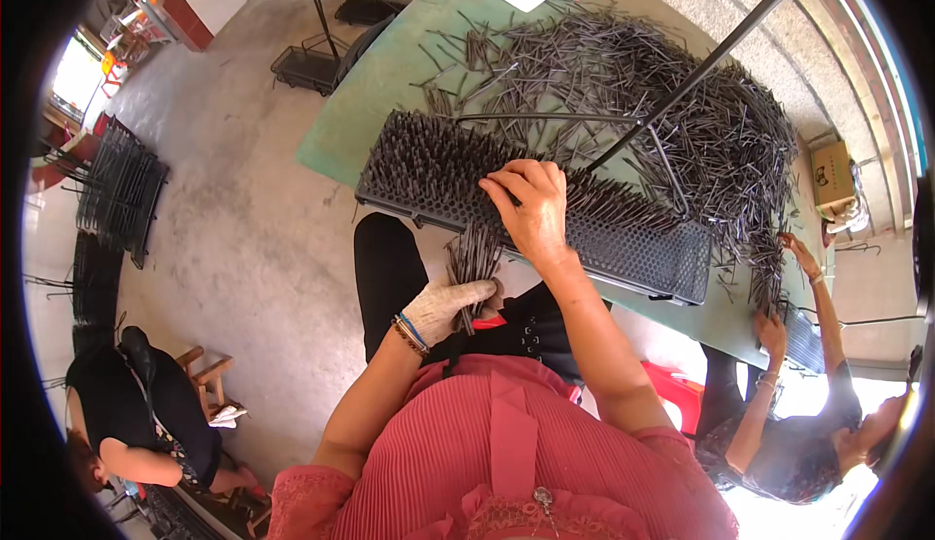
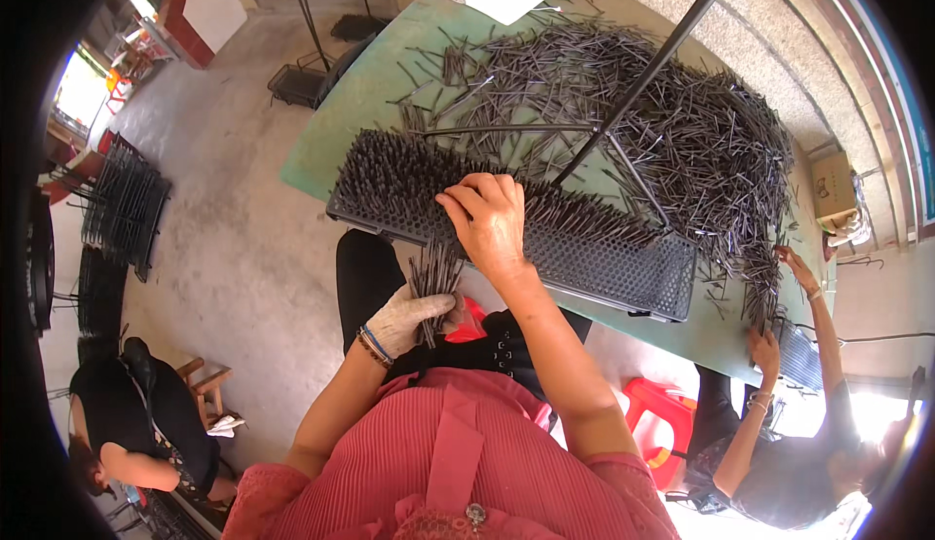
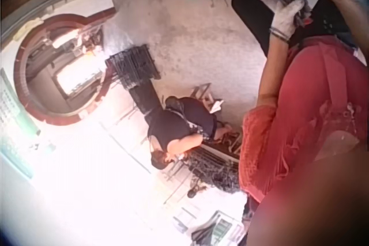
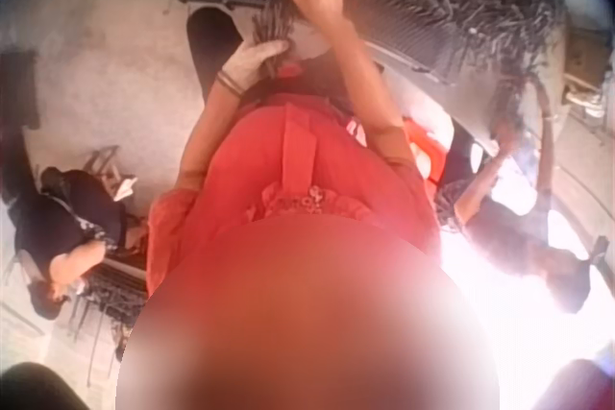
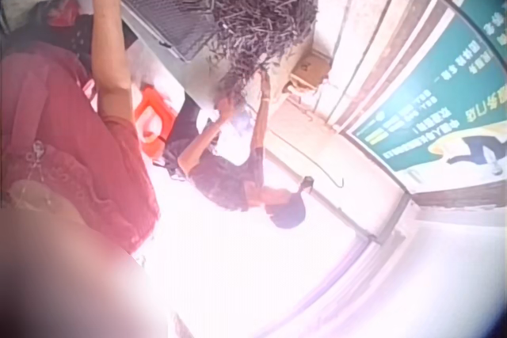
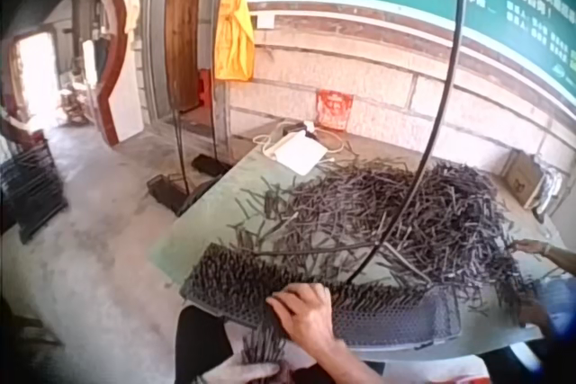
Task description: Organizing and inserting metal rods into a template grid on a workbench.
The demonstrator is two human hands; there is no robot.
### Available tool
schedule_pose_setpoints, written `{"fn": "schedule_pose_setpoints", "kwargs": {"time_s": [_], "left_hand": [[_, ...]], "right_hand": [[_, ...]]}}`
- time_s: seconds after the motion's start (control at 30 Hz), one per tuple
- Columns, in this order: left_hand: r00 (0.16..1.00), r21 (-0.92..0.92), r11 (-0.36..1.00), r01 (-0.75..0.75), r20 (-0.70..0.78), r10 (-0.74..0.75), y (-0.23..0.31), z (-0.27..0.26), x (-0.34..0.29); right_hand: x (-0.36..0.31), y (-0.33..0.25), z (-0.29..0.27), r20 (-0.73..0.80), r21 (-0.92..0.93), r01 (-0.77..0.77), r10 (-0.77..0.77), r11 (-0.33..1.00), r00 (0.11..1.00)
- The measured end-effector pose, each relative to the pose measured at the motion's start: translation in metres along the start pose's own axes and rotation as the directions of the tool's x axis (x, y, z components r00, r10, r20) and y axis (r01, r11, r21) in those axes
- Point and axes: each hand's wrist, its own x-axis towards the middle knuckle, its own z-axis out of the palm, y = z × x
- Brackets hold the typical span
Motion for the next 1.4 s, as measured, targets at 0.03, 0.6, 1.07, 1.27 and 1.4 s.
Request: {"fn": "schedule_pose_setpoints", "kwargs": {"time_s": [0.03, 0.6, 1.07, 1.27, 1.4], "left_hand": [[0.999, 0.012, 1.000, 0.004, -0.033, -0.004, 0.000, 0.000, -0.001], [1.000, 0.054, 0.998, -0.023, -0.004, 0.023, 0.005, 0.004, -0.002], [0.998, -0.044, 0.997, -0.061, 0.019, 0.062, 0.011, 0.005, -0.005], [0.998, 0.059, 0.997, -0.055, 0.016, 0.054, 0.011, 0.009, -0.003], [0.999, 0.037, 0.999, -0.038, -0.029, 0.039, 0.009, 0.002, 0.000]], "right_hand": [[0.002, -0.002, -0.002, -0.005, -0.036, 0.018, -0.019, 0.999, 1.000], [0.009, -0.003, 0.001, 0.066, -0.094, 0.104, -0.098, 0.990, 0.993], [-0.022, -0.025, -0.041, 0.502, 0.262, -0.624, 0.448, 0.736, 0.740], [-0.033, -0.010, -0.040, 0.637, 0.324, -0.808, 0.519, 0.492, 0.571], [-0.037, -0.012, -0.035, 0.544, 0.414, -0.751, 0.522, 0.515, 0.657]]}}
